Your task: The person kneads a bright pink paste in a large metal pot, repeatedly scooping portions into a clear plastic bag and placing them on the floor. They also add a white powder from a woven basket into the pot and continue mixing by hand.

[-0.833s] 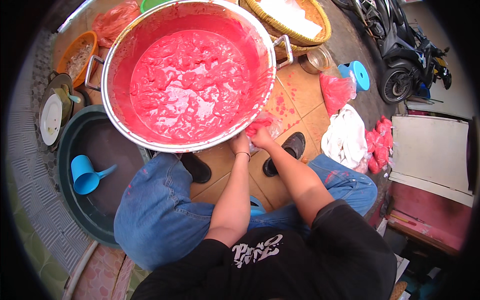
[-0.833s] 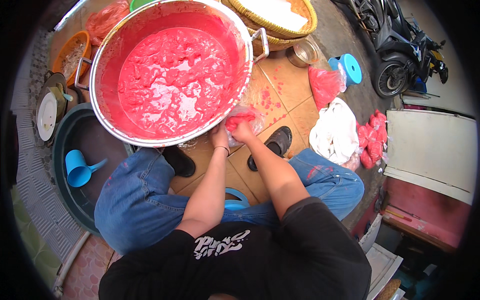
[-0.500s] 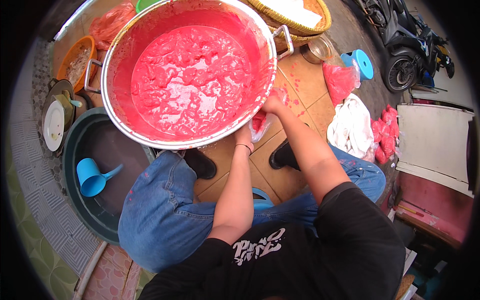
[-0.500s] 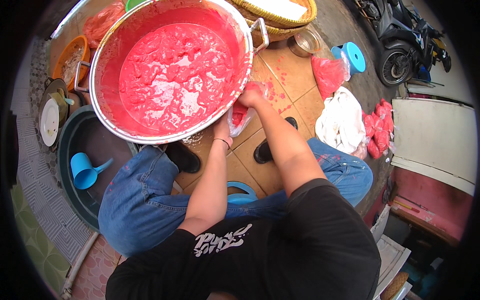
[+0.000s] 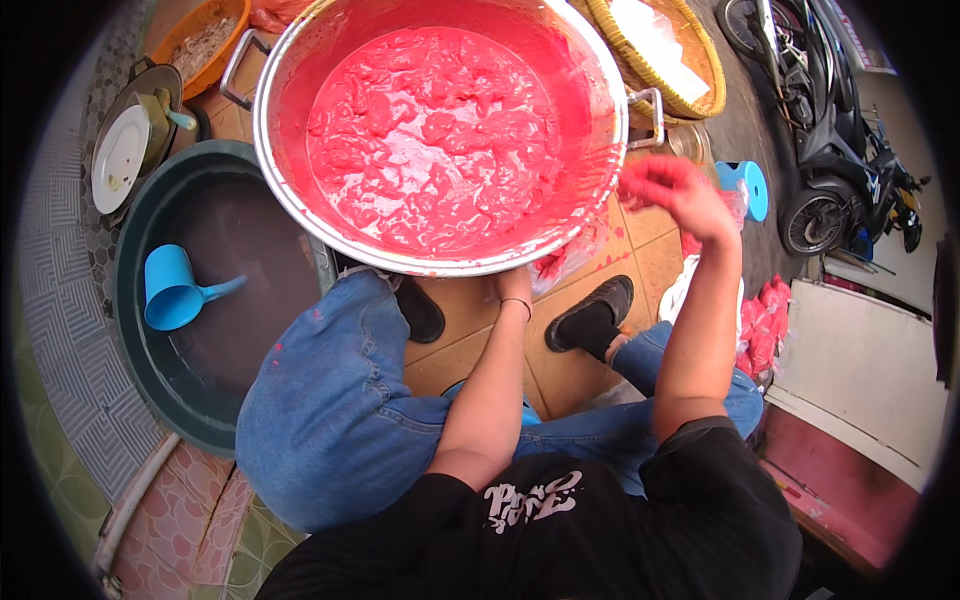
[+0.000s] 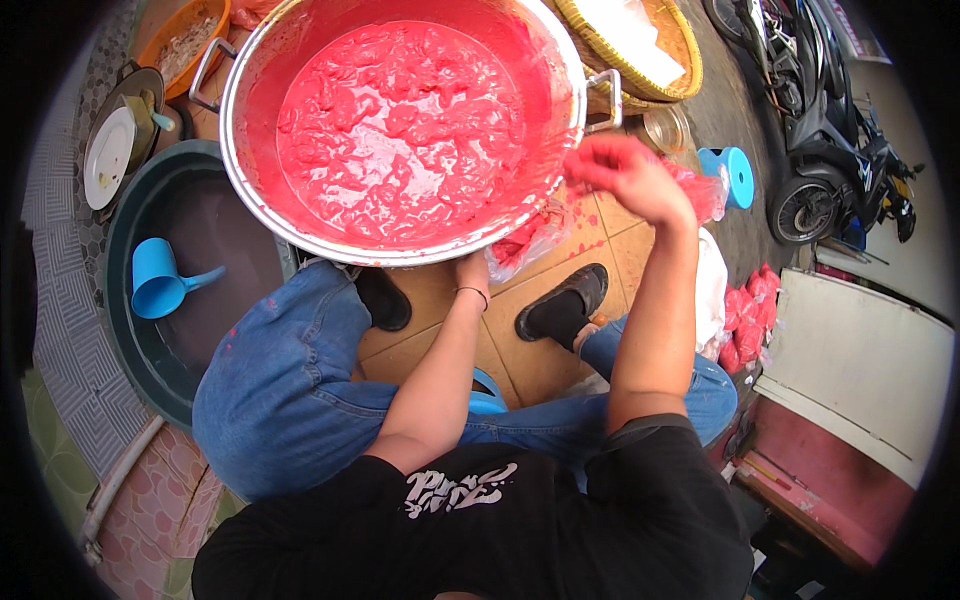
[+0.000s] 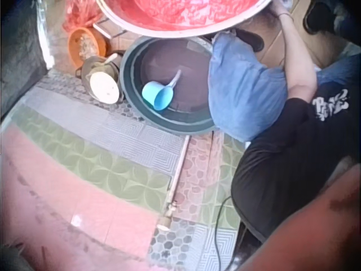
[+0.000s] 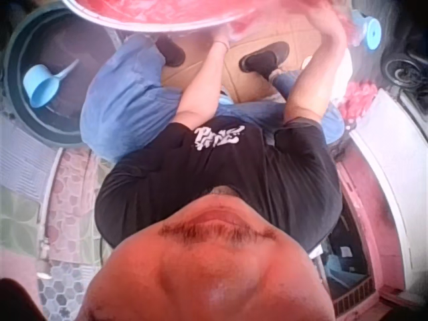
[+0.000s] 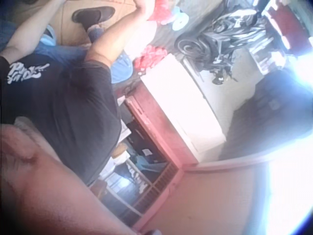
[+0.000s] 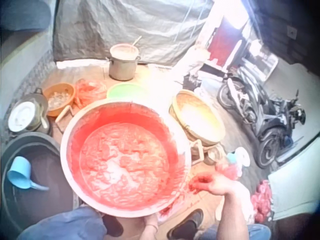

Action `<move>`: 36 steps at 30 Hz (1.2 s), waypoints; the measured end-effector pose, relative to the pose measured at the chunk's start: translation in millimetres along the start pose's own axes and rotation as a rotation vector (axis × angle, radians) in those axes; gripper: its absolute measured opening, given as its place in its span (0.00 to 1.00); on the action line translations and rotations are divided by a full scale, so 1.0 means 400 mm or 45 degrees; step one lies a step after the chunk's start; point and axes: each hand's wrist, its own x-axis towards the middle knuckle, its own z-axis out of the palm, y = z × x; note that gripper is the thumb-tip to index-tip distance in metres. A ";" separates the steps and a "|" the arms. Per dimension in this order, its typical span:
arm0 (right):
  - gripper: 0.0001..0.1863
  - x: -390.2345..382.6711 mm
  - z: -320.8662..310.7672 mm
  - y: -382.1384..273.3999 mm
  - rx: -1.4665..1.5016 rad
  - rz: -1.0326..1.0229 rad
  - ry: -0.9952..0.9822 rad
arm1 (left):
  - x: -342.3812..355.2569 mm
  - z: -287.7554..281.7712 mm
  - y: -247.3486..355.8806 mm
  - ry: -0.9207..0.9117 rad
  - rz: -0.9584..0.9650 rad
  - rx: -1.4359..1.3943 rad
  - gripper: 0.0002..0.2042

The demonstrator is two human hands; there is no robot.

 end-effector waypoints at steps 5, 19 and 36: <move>0.11 0.466 -0.003 0.077 -0.917 0.280 0.139 | 0.010 -0.003 -0.021 -0.001 -0.076 0.162 0.31; 0.11 0.687 0.039 0.226 -0.784 0.706 -0.144 | -0.032 -0.024 0.004 -0.209 0.008 0.512 0.22; 0.43 0.665 0.407 0.175 -1.336 0.140 -0.097 | -0.002 0.013 -0.078 -0.131 0.078 0.299 0.24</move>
